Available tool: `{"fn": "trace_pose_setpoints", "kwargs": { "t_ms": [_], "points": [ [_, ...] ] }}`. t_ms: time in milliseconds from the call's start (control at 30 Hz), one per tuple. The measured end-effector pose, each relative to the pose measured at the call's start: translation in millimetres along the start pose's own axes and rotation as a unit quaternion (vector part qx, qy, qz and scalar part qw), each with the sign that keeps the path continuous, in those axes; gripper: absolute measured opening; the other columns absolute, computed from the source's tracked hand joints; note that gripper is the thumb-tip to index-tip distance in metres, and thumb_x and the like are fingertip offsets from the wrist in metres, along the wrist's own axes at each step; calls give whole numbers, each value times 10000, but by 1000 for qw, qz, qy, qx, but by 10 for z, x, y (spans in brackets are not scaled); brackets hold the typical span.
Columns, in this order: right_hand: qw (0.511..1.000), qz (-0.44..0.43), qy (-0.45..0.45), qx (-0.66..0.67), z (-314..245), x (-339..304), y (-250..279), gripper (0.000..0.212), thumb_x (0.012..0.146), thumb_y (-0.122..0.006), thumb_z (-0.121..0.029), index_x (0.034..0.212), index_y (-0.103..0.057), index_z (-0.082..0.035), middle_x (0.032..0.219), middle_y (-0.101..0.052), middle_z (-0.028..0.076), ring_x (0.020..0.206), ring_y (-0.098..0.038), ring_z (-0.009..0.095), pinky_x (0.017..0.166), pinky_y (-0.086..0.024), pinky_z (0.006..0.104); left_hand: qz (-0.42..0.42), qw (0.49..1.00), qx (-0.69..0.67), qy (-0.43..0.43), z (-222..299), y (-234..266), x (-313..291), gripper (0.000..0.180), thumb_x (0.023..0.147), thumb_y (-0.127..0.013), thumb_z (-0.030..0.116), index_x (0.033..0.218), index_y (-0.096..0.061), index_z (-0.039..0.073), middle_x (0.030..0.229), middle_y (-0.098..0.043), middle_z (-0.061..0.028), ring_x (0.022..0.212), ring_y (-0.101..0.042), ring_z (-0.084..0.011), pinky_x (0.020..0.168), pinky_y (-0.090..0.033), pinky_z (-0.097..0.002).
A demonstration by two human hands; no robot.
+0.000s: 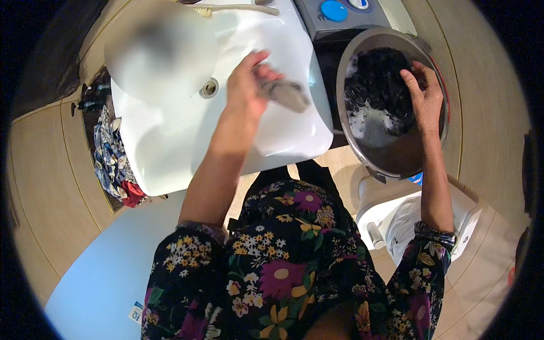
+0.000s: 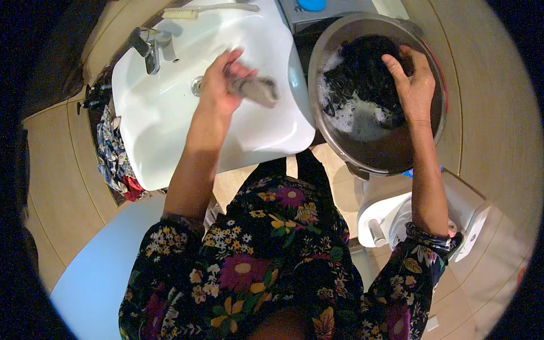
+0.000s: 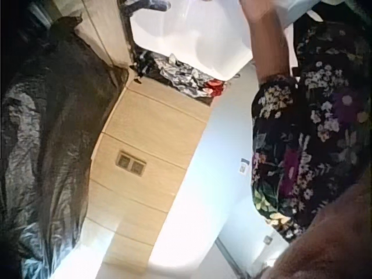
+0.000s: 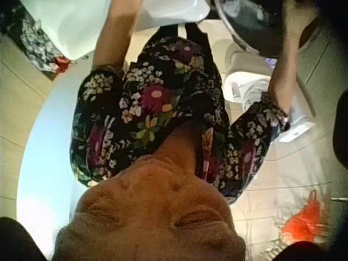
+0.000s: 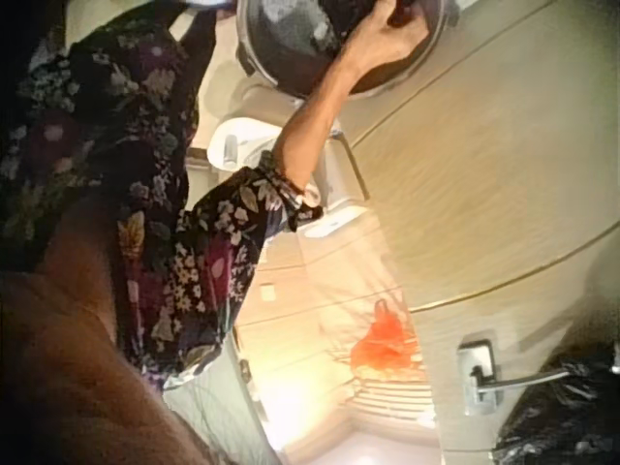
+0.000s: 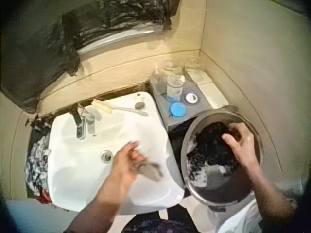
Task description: The person scrubs a sock with a brush in a bathroom sink, rinses it under running water, and then washes a dark garment by hand in a metal basin filled with soapy water. The person repeatedly agitates and wrings the garment in the basin.
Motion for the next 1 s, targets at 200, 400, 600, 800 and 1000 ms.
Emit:
{"fn": "trace_pose_setpoints", "kwargs": {
  "t_ms": [200, 400, 600, 800, 1000],
  "points": [
    [991, -79, 35, -106, 113, 107, -392, 806, 628, -741, -499, 1205, -494, 6, 1061, -594, 210, 856, -614, 291, 807, -457, 346, 145, 986, -52, 61, -149, 1542, 297, 145, 847, -461, 144, 873, -499, 7, 665, -497, -66, 642, -519, -213, 774, -474, -452],
    [982, -130, 55, -126, 16, -13, -499, 651, 670, -728, -407, 1142, -533, -4, 1137, -546, 214, 1047, -535, 346, 889, -424, 372, 237, 962, -115, 71, -171, 1794, 445, 194, 815, -443, 53, 996, -464, -10, 1035, -466, -139, 977, -480, -292, 917, -387, -505],
    [982, -95, 61, -150, 30, -110, -510, 524, 709, -699, -324, 1144, -555, -71, 1177, -528, 195, 1090, -504, 341, 916, -403, 376, 207, 971, -114, -38, 439, 2358, 775, 183, 867, -449, 79, 1040, -474, 26, 1018, -516, -126, 958, -518, -285, 874, -444, -467],
    [980, -79, 56, -173, 84, -113, -525, 321, 737, -639, -229, 1025, -614, -89, 1084, -586, 134, 962, -568, 325, 835, -451, 371, 173, 983, -42, -48, 830, 2761, 861, 186, 855, -547, 188, 928, -566, 18, 791, -564, -79, 731, -558, -220, 700, -512, -387],
    [996, -66, -47, -45, 411, 113, -472, 247, 713, -622, -172, 923, -648, -44, 796, -644, 165, 759, -619, 241, 750, -467, 322, 279, 711, 561, -320, 1385, 2833, 697, 425, 769, -639, 270, 1114, -556, 35, 962, -612, -140, 888, -575, -274, 844, -431, -340]
  ]
}}
Point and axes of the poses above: each hand's wrist, its own x-axis towards the middle knuckle, its own y-axis out of the back of the hand, z = x × y, the point moved 10 cm from there along x, towards the middle knuckle
